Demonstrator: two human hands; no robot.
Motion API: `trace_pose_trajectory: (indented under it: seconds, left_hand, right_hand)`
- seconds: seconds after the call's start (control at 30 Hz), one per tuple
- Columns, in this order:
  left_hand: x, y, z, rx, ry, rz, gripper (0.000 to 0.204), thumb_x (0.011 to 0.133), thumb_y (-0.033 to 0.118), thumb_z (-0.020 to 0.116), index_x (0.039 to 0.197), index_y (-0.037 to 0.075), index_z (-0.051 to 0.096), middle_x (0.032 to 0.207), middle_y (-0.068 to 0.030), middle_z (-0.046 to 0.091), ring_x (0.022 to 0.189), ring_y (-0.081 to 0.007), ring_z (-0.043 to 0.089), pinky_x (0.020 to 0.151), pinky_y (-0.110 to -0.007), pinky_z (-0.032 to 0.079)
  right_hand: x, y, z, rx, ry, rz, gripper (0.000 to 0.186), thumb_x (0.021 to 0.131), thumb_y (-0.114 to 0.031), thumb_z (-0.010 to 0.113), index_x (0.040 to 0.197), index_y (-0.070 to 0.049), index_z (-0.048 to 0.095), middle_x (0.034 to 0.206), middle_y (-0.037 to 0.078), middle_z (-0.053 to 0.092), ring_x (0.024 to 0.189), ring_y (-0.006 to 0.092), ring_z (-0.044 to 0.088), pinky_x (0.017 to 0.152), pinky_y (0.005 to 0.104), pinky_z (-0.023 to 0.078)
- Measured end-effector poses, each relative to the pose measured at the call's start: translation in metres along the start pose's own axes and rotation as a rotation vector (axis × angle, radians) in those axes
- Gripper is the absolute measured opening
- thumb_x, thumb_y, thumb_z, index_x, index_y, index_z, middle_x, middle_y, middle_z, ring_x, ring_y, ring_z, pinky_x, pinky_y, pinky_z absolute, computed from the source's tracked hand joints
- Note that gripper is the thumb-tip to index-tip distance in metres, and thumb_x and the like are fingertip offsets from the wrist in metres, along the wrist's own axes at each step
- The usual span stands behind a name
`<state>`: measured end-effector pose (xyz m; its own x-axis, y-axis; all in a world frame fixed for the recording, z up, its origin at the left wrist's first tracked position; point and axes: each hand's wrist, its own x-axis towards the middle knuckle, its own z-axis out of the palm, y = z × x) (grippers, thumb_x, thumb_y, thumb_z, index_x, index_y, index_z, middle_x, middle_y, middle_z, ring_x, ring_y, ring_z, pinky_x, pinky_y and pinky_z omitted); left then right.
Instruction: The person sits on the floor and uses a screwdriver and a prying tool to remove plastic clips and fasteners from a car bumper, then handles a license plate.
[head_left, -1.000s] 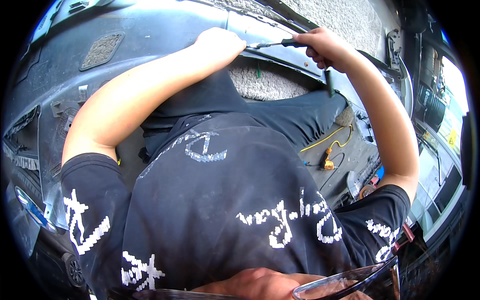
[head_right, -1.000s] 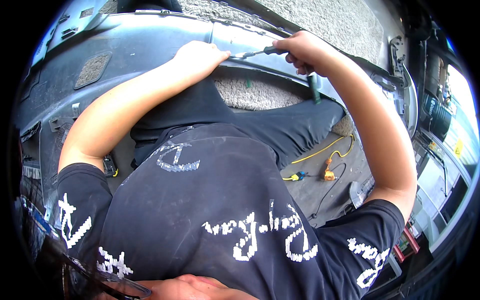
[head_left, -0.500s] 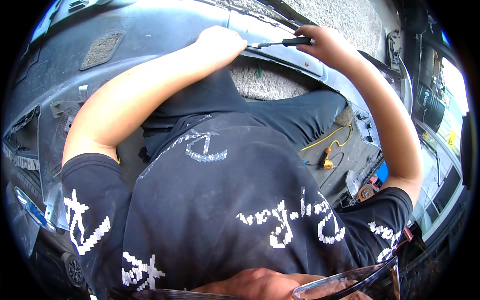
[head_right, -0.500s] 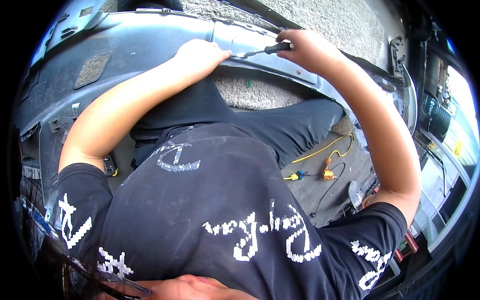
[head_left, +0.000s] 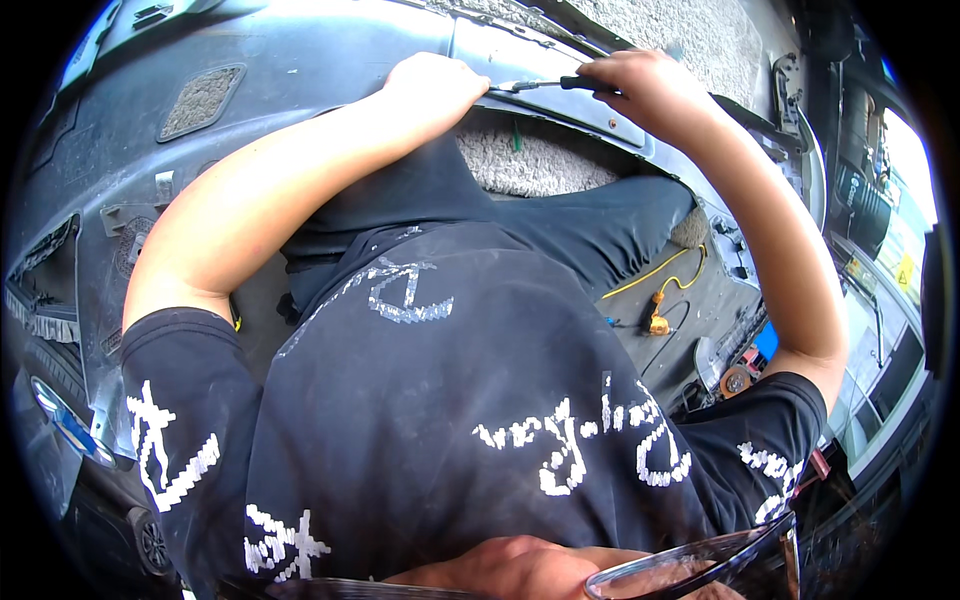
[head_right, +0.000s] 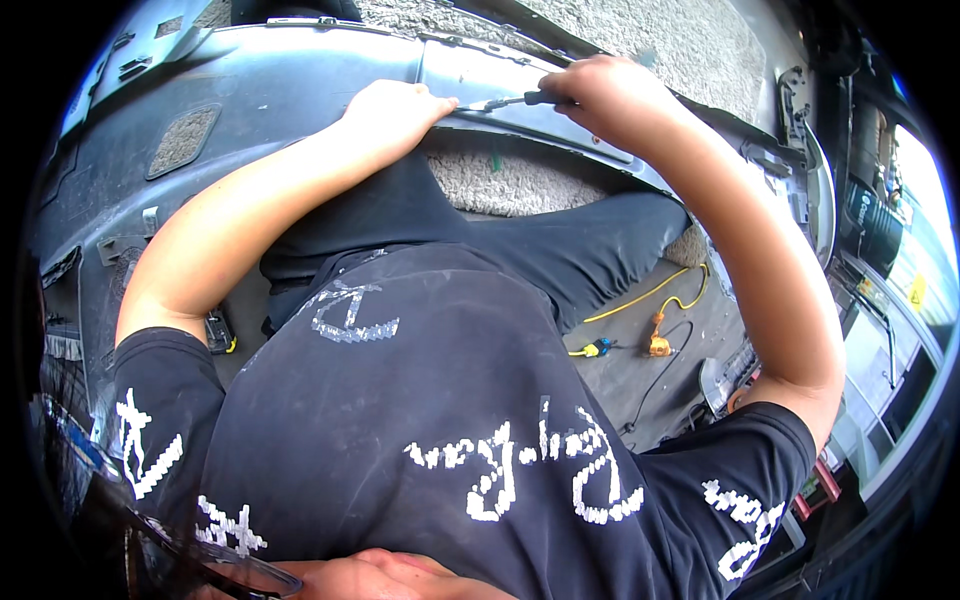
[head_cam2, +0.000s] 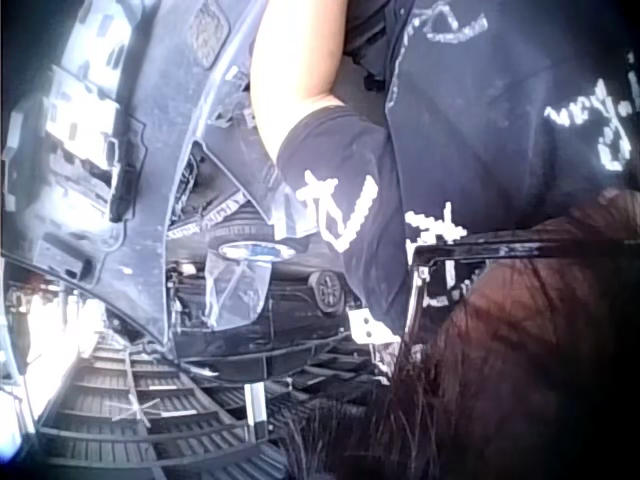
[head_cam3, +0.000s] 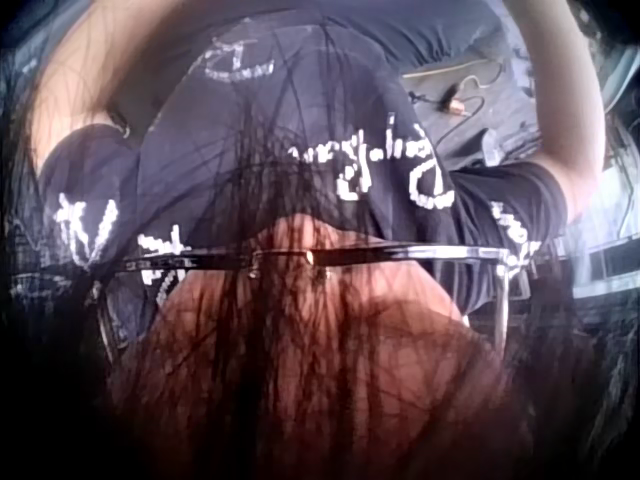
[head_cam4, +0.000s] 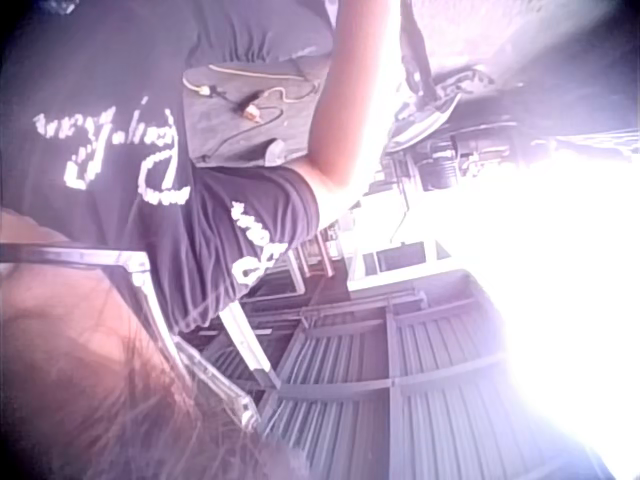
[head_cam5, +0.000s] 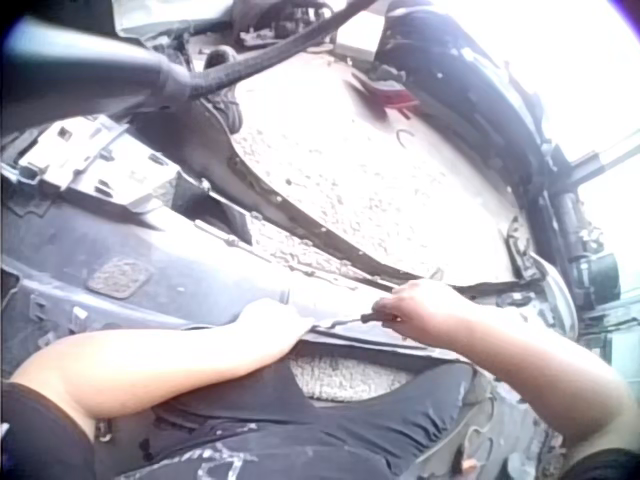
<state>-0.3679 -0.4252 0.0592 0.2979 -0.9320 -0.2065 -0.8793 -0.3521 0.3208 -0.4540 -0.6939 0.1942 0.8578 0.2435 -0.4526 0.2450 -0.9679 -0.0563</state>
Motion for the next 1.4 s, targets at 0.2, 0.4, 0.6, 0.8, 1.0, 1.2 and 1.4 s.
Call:
trace_pose_trajectory:
  seconds: [0.2, 0.4, 0.6, 0.8, 1.0, 1.2, 1.4]
  left_hand:
    - [0.002, 0.003, -0.004, 0.005, -0.015, -0.011, 0.034, 0.107, 0.019, 0.055, 0.136, 0.016, 0.071, 0.109, -0.0126, 0.076, 0.105, -0.0305, 0.076, 0.09, -0.043, 0.061]
    - [0.0, 0.001, -0.003, 0.001, -0.001, -0.006, 0.033, 0.106, 0.019, 0.055, 0.135, 0.015, 0.072, 0.109, -0.0125, 0.076, 0.106, -0.0308, 0.076, 0.091, -0.044, 0.061]
    - [0.003, 0.001, -0.004, 0.009, -0.019, 0.001, 0.035, 0.106, 0.017, 0.055, 0.136, 0.015, 0.072, 0.109, -0.0131, 0.076, 0.106, -0.0311, 0.076, 0.092, -0.044, 0.061]
    - [0.004, 0.006, 0.006, -0.053, 0.078, -0.018, 0.038, 0.104, 0.016, 0.056, 0.14, 0.018, 0.071, 0.109, -0.016, 0.076, 0.103, -0.0328, 0.076, 0.091, -0.045, 0.061]
    - [0.005, -0.005, 0.007, -0.101, 0.146, 0.027, 0.041, 0.103, 0.015, 0.058, 0.143, 0.019, 0.068, 0.105, -0.0163, 0.076, 0.1, -0.0344, 0.075, 0.089, -0.046, 0.06]
    - [0.013, -0.012, -0.009, -0.066, 0.292, 0.02, 0.039, 0.102, 0.017, 0.063, 0.14, 0.021, 0.068, 0.107, -0.0128, 0.076, 0.097, -0.0333, 0.075, 0.084, -0.046, 0.061]
    - [0.012, -0.009, -0.014, -0.028, 0.428, 0.163, 0.042, 0.101, 0.019, 0.068, 0.142, 0.023, 0.067, 0.105, -0.0089, 0.073, 0.089, -0.0306, 0.075, 0.076, -0.044, 0.062]
  right_hand:
    - [-0.014, 0.036, 0.005, 1.311, -0.238, 0.581, 0.045, 0.104, -0.029, 0.071, 0.132, 0.004, 0.06, 0.104, 0.009, 0.071, 0.088, 0.0155, 0.07, 0.081, 0.0337, 0.058]
    - [-0.02, 0.011, -0.034, 1.219, -0.352, 0.826, 0.044, 0.112, -0.041, 0.059, 0.121, 0.001, 0.062, 0.1, 0.017, 0.08, 0.088, 0.0262, 0.082, 0.074, 0.0389, 0.066]
    - [-0.013, 0.024, -0.019, 0.681, -0.201, 0.491, 0.036, 0.105, -0.035, 0.071, 0.115, -0.001, 0.065, 0.097, 0.012, 0.079, 0.1, 0.0211, 0.079, 0.095, 0.0365, 0.061]
    - [-0.016, 0.037, -0.019, -0.302, 0.266, -0.176, 0.032, 0.095, -0.019, 0.075, 0.124, -0.008, 0.07, 0.099, 0.009, 0.079, 0.098, 0.0344, 0.077, 0.087, 0.0484, 0.06]
    - [-0.017, 0.01, -0.042, 0.447, -0.057, 0.524, 0.053, 0.102, -0.05, 0.072, 0.098, 0.003, 0.074, 0.074, 0.013, 0.073, 0.071, 0.0225, 0.075, 0.076, 0.0377, 0.06]
    - [-0.064, 0.035, -0.029, 0.772, 0.223, 0.539, 0.042, 0.105, -0.043, 0.07, 0.109, -0.002, 0.07, 0.082, 0.006, 0.075, 0.077, 0.0104, 0.069, 0.071, 0.0261, 0.05]
    - [-0.144, 0.026, 0.013, 1.056, 0.393, 0.532, 0.021, 0.104, -0.016, 0.067, 0.118, -0.001, 0.067, 0.098, 0.007, 0.077, 0.099, 0.0145, 0.073, 0.091, 0.0282, 0.054]
